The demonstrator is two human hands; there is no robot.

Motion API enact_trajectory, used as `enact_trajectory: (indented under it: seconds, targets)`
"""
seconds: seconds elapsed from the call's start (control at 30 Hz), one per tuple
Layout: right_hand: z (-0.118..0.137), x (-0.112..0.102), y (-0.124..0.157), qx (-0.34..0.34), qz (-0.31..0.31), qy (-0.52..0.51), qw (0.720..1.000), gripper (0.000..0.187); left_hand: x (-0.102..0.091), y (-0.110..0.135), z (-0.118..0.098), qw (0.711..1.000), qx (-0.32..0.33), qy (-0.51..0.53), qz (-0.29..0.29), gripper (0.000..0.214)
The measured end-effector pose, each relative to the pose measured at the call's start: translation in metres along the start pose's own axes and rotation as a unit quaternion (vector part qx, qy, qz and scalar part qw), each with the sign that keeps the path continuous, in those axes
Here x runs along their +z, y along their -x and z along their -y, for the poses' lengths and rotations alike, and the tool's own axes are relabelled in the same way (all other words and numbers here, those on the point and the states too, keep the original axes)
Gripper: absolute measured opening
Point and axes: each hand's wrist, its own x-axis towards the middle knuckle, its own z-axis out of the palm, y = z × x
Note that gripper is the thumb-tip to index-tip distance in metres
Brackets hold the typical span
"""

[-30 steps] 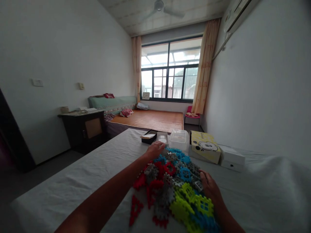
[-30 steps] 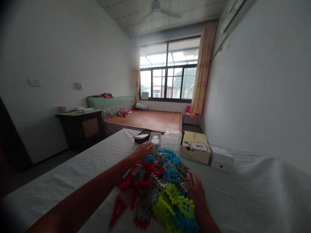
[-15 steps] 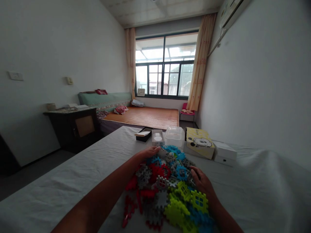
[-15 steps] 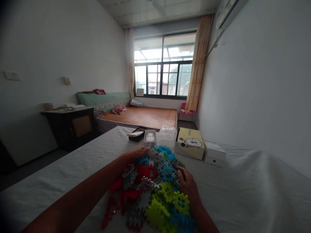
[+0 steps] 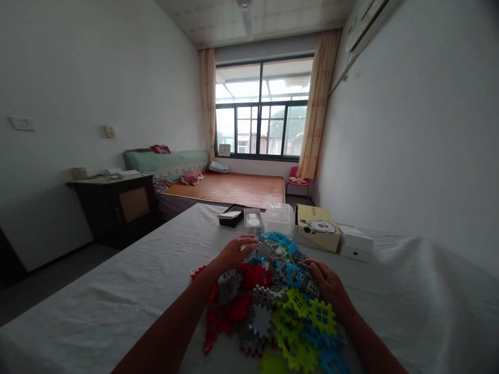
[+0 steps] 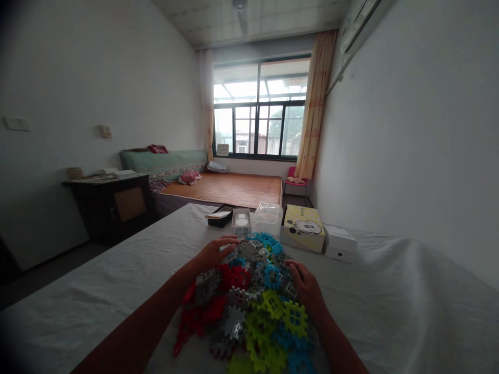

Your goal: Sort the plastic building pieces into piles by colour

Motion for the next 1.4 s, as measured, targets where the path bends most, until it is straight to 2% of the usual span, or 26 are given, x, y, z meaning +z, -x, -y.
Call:
enact_trajectory:
  seconds: [0.1,0.2,0.33,0.47,0.53,0.63,0.73,0.83,0.93,1.03,1.13,1.27,1.33,1.4]
  targets:
    - [0.002,-0.005,0.002,0.007,-0.001,0.006,1.000,0.050,0.003,0.014,0.013,0.999,-0.011,-0.030,0.028,0.038]
    - [0.005,-0.007,0.004,0.017,0.005,0.010,1.000,0.051,0.007,0.021,0.013,0.997,-0.006,-0.061,0.037,0.038]
    - [0.018,-0.007,0.007,0.013,0.050,0.001,0.999,0.053,0.013,0.023,-0.009,0.994,0.049,-0.090,0.030,0.037]
    - [0.032,-0.003,0.014,-0.029,0.148,0.014,0.988,0.051,0.026,0.027,-0.036,0.984,0.124,-0.114,0.061,0.038]
    - [0.036,0.001,0.017,-0.053,0.165,0.026,0.985,0.048,0.033,0.030,-0.044,0.979,0.141,-0.124,0.079,0.037]
    - [0.033,0.004,0.018,-0.065,0.111,0.048,0.990,0.043,0.040,0.033,-0.046,0.977,0.147,-0.128,0.088,0.034]
    - [0.017,-0.003,0.005,-0.035,0.030,0.085,0.995,0.042,0.043,0.032,-0.042,0.978,0.144,-0.125,0.085,0.034]
    - [-0.007,-0.031,-0.021,0.006,0.002,0.195,0.981,0.036,0.044,0.031,-0.037,0.978,0.139,-0.128,0.084,0.034]
    - [-0.030,-0.071,-0.046,0.049,-0.018,0.328,0.943,0.035,0.044,0.031,-0.036,0.978,0.138,-0.131,0.083,0.033]
    - [-0.050,-0.103,-0.059,0.074,-0.042,0.373,0.924,0.038,0.044,0.033,-0.037,0.978,0.138,-0.133,0.079,0.033]
    - [-0.067,-0.120,-0.062,0.087,-0.052,0.397,0.912,0.042,0.043,0.034,-0.038,0.977,0.140,-0.137,0.077,0.032]
    - [-0.074,-0.116,-0.066,0.108,-0.057,0.431,0.894,0.037,0.044,0.034,-0.039,0.977,0.143,-0.143,0.068,0.031]
    - [-0.070,-0.103,-0.071,0.099,-0.041,0.442,0.891,0.032,0.044,0.034,-0.040,0.977,0.141,-0.146,0.065,0.030]
    - [-0.062,-0.083,-0.076,0.053,-0.004,0.435,0.899,0.032,0.044,0.034,-0.041,0.977,0.139,-0.147,0.067,0.030]
